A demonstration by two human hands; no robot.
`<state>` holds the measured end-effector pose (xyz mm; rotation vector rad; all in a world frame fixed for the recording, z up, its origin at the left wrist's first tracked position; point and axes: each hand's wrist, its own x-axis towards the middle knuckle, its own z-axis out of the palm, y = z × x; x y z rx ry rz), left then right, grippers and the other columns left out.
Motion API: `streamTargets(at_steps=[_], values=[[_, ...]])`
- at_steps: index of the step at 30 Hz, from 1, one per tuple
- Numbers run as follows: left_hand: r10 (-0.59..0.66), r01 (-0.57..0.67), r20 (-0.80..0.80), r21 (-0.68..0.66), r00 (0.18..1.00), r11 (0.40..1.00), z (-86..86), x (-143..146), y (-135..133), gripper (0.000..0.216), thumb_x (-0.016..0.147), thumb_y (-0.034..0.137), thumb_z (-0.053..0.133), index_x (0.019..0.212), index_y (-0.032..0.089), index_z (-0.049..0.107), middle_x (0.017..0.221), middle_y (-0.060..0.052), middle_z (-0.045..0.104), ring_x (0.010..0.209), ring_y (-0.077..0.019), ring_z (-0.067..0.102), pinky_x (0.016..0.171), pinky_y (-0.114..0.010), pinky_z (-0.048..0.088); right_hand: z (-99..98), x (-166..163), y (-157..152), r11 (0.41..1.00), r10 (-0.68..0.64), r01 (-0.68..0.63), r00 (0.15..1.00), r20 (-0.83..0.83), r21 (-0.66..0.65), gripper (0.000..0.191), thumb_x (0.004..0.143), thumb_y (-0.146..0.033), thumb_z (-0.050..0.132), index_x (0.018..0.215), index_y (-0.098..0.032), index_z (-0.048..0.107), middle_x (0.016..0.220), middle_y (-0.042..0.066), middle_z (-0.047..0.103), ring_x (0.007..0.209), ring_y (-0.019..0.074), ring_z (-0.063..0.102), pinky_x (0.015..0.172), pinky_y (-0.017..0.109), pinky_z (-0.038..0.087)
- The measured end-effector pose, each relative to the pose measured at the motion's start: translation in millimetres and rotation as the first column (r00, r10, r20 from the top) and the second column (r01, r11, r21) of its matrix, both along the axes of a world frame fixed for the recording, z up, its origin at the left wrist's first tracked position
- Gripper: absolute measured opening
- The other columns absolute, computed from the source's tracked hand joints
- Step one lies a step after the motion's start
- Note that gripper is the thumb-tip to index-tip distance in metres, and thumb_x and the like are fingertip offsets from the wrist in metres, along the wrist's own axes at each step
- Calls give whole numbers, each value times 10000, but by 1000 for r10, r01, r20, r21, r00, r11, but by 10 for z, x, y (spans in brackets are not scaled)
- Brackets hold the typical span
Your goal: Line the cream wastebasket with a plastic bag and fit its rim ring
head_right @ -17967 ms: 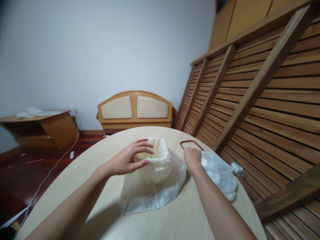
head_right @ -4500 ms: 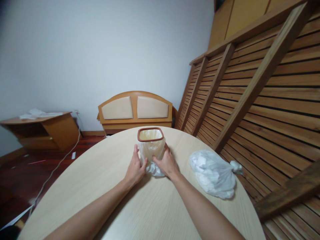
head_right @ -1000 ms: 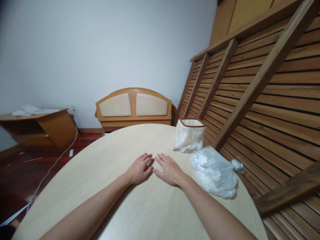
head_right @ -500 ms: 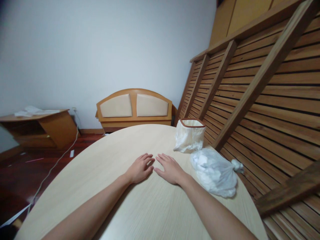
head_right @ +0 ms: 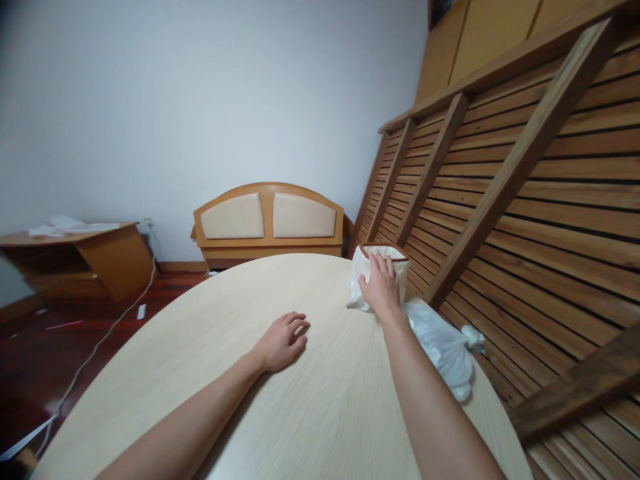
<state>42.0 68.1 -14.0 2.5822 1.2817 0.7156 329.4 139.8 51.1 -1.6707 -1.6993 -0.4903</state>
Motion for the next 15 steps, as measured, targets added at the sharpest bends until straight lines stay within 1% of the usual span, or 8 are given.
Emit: streamTargets(at_steps=[2,4,6,8,11,13,15], values=[[-2,2,1,1,1000,1000,-6,0,0,328,901,279,545,1190,182,664,1348,-117,623,1294,-262,539,1147,-427,397,-69,14,-31,1000,-11,11,1000,8,15,635,864,-248,531,1465,-68,432,1508,189,465,1446,362,299,1117,522,358],[-3,3,3,-1,1000,1000,-12,1,-2,327,902,278,543,1190,179,663,1352,-120,620,1297,-264,537,1153,-431,390,-81,0,-80,999,-44,43,999,4,33,586,876,-240,515,1438,-83,468,1439,193,523,1402,353,354,1087,514,376],[-2,2,7,-3,1000,1000,-16,3,-7,322,903,278,540,1184,180,663,1357,-122,618,1300,-267,534,1157,-435,386,-28,-34,-135,995,-98,99,995,-17,29,490,899,-247,495,1360,-92,550,1340,201,587,1316,356,430,1049,509,388],[-1,1,14,-3,1000,1000,-19,7,-14,310,903,277,538,1172,184,662,1356,-120,619,1303,-269,534,1159,-435,385,62,-83,-187,991,-131,131,991,-31,-7,387,921,-253,476,1240,-104,637,1237,201,639,1231,358,480,1032,513,376],[18,-18,37,2,999,1000,-26,15,-21,357,903,292,545,1234,179,614,1364,-132,611,1292,-278,547,1146,-452,403,199,-184,-247,992,-110,108,994,-28,-71,289,928,-235,484,1083,-126,702,1110,182,692,1130,341,530,1030,504,349],[52,-52,59,10,997,999,-37,21,-17,462,903,322,557,1336,166,528,1403,-159,575,1305,-299,538,1135,-483,413,273,-275,-279,993,-72,69,997,-30,-97,262,923,-224,505,1051,-127,712,1085,174,705,1089,328,556,1008,480,362],[93,-97,119,29,989,995,-52,30,-4,580,899,353,576,1420,149,422,1451,-189,519,1344,-319,504,1136,-508,407,337,-397,-317,992,-22,17,999,-40,-122,250,926,-227,527,1056,-127,716,1103,167,710,1085,319,573,975,449,386]])
